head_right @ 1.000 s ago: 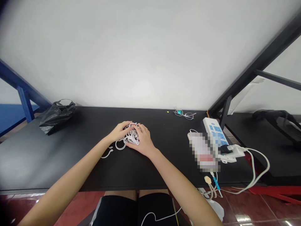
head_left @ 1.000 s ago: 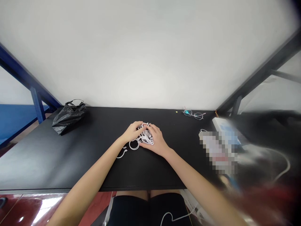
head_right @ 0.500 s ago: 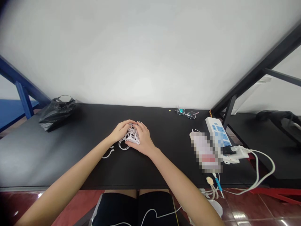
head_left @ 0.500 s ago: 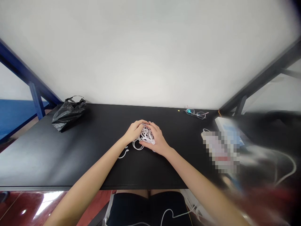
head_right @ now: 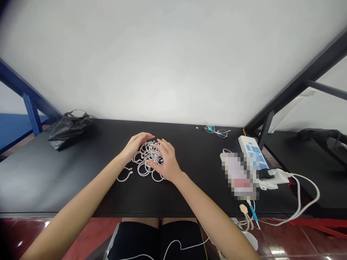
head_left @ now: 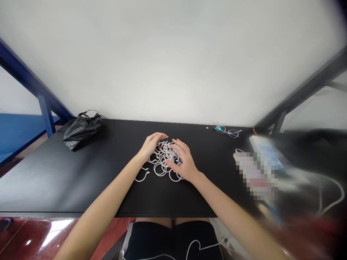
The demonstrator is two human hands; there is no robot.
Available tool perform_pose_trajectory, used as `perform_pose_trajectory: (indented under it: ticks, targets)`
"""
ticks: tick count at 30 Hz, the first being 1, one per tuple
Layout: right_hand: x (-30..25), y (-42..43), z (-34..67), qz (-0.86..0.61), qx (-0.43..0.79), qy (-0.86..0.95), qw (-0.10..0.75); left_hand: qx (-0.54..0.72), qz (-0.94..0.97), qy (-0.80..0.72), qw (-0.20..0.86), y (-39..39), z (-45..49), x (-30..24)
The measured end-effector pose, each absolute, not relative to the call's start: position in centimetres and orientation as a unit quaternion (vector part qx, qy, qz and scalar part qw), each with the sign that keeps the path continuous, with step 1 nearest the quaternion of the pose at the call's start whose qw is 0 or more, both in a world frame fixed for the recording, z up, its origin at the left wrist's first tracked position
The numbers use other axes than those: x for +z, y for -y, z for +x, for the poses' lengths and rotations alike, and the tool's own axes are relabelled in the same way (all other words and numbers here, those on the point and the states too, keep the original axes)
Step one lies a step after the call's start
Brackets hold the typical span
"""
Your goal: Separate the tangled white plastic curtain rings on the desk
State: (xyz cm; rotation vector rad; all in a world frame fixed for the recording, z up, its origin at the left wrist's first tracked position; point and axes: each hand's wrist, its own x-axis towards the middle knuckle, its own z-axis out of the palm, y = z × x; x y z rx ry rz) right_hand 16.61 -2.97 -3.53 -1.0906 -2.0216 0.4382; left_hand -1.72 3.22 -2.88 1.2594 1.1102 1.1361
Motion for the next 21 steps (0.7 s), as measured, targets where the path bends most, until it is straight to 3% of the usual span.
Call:
perform_pose_trajectory:
  ticks: [2,6,9,21]
  targets:
    - [-3.2,4.1,15.8,-0.377,0.127,0.84,0.369,0.494,0.474,-0.466,0.561,-3.5,-2.1,-2.9]
    - [-2.9,6.7,13.7,-0.182,0.095,0.948,0.244,0.511,0.422,-0.458,0.593,-4.0,-2.7,-3.1]
    - [-3.3,7.4,12.9,-0.152,0.104,0.964,0.193,0.507,0.418,-0.457,0.599,-4.2,-2.7,-3.1]
    - [-4.3,5.3,14.1,-0.204,0.096,0.94,0.257,0.497,0.421,-0.455,0.607,-4.0,-2.8,-3.0]
